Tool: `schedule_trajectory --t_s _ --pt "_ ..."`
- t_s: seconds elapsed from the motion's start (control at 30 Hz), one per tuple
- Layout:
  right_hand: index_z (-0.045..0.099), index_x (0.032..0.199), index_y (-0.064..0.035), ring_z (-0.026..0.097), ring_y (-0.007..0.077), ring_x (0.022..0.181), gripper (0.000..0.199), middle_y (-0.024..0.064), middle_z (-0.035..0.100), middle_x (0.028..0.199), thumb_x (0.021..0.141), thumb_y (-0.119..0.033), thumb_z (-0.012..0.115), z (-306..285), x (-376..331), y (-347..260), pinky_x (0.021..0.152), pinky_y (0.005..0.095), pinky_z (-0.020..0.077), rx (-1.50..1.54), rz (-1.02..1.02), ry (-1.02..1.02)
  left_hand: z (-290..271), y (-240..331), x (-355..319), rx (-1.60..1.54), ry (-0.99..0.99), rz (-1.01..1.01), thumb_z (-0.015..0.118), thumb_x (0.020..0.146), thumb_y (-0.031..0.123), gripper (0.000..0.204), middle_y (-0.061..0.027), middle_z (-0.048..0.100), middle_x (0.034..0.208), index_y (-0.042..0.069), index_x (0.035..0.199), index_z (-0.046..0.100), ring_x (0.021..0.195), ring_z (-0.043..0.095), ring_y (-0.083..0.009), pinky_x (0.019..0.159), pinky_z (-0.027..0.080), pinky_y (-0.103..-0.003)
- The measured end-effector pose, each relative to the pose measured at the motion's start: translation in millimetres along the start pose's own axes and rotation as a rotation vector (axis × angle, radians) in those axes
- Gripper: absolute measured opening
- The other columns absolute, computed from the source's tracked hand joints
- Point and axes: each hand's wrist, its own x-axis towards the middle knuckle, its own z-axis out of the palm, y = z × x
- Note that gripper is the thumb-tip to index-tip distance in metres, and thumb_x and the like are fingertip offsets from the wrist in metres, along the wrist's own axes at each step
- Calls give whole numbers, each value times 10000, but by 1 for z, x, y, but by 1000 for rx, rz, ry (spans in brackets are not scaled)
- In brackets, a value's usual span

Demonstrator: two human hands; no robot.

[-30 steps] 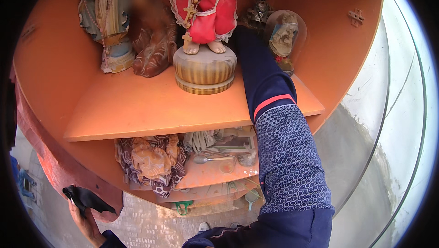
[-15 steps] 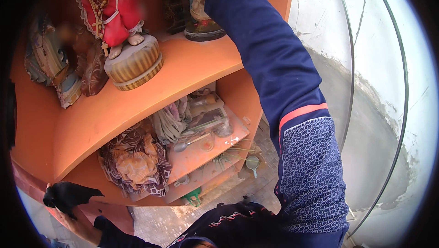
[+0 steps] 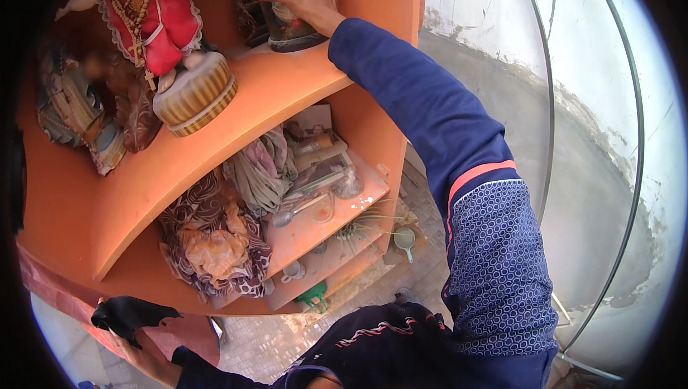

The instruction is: The person wipes several small decorative figurines and a shelf with a dark cloth. They pick up each figurine, wipe it, and place it back on the shelf. The person also wipes the shelf surface between items.

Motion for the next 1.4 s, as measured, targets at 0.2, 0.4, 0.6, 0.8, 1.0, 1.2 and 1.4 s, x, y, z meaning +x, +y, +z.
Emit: schedule_trajectory --t_s 0.2,0.4,0.6,0.8,1.0,1.2,1.4 --pt "361 1367 82 519 351 1239 1097 260 509 1323 587 -466 902 -6 -23 28 1005 419 466 217 141 -179 -1 25 -28 136 -79 -7 428 1021 472 580 -204 615 1199 -49 1263 508 993 628 -325 889 509 -474" --pt "365 1273 165 531 331 1225 1136 293 519 1266 527 -468 943 -9 -32 51 1023 381 443 -71 123 -270 -22 14 -45 -165 138 -125 445 1025 286 550 -131 377 1514 -21 1472 355 1385 376 -252 1162 283 -409" --pt "340 1282 174 537 362 1213 1199 298 528 1258 503 -515 937 -9 -31 54 1020 397 441 -356 64 -292 23 23 -31 -22 65 -46 481 1017 265 531 -110 394 1510 -27 1452 394 1380 379 -229 1150 288 -380" --pt "312 1387 67 496 376 1261 1097 276 520 1305 570 -335 926 -23 -33 30 1047 421 420 -62 170 -268 109 69 43 648 107 596 513 1026 210 379 -117 612 1282 -20 1325 553 1107 592 -188 973 458 -321" --pt "430 1306 66 568 343 1175 865 245 591 1231 658 -318 857 -54 -33 -2 993 383 462 70 188 -346 157 52 111 964 -415 411 587 977 141 359 -133 671 1121 30 1318 573 945 628 -184 843 499 -302" --pt "626 1153 42 641 200 1036 459 152 666 1107 827 -252 761 -135 -76 -16 931 336 499 248 -145 -216 184 35 110 931 -625 314 594 906 16 394 -161 690 1089 41 1299 600 975 657 -192 851 504 -308" --pt "680 977 41 663 150 893 135 112 695 985 888 -61 682 -241 -162 33 817 285 531 532 95 -229 220 53 96 1234 -708 350 610 813 -39 448 -200 686 1094 26 1256 618 985 668 -335 905 493 -358"
